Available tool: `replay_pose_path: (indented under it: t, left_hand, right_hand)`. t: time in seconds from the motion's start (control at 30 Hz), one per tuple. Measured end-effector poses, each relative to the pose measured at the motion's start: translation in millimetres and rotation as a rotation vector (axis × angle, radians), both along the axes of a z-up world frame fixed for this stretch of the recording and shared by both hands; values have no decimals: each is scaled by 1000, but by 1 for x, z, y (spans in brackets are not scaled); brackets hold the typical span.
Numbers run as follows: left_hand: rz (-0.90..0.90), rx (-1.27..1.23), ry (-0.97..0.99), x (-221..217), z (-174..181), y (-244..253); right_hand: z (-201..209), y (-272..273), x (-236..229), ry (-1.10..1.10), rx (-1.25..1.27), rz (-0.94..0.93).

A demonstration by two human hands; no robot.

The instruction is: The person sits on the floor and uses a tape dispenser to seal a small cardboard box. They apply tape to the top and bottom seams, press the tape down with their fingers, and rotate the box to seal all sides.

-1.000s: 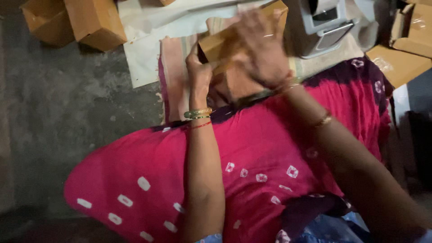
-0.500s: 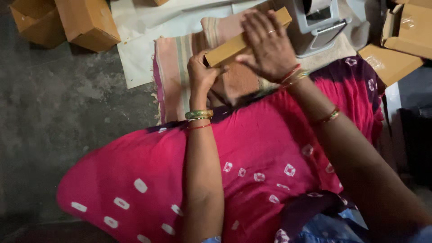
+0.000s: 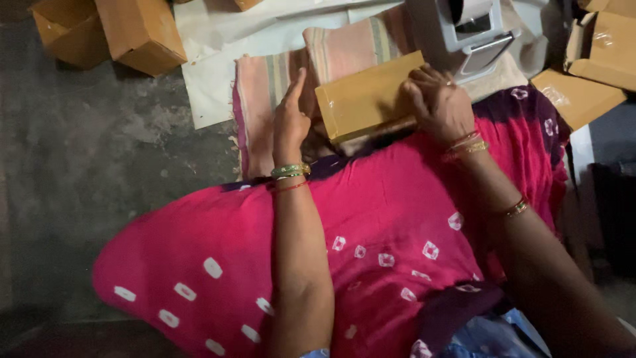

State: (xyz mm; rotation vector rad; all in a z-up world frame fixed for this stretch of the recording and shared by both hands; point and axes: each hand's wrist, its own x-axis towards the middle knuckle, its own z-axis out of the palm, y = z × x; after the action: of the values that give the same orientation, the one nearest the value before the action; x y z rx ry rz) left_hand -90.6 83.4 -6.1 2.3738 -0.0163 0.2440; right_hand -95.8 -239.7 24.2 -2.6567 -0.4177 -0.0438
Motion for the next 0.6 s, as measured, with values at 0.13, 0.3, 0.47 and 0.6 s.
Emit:
replay_pose_path:
  t: [0.13,0.3,0.47,0.6]
  left_hand:
    - [250,-114,297,26,-36,-3]
    - [99,671,-500,24,-85,-50]
    - [378,69,48,31,-67,-65]
    - [441,627,116,45,-26,-80]
  right_hand:
    - [-15,18,-5,-132,-11,55]
    - [-39,83,13,-232,-164,313]
    - [-62,97,32,-152,-129,372]
    - [-63,81,69,-400,-628,279]
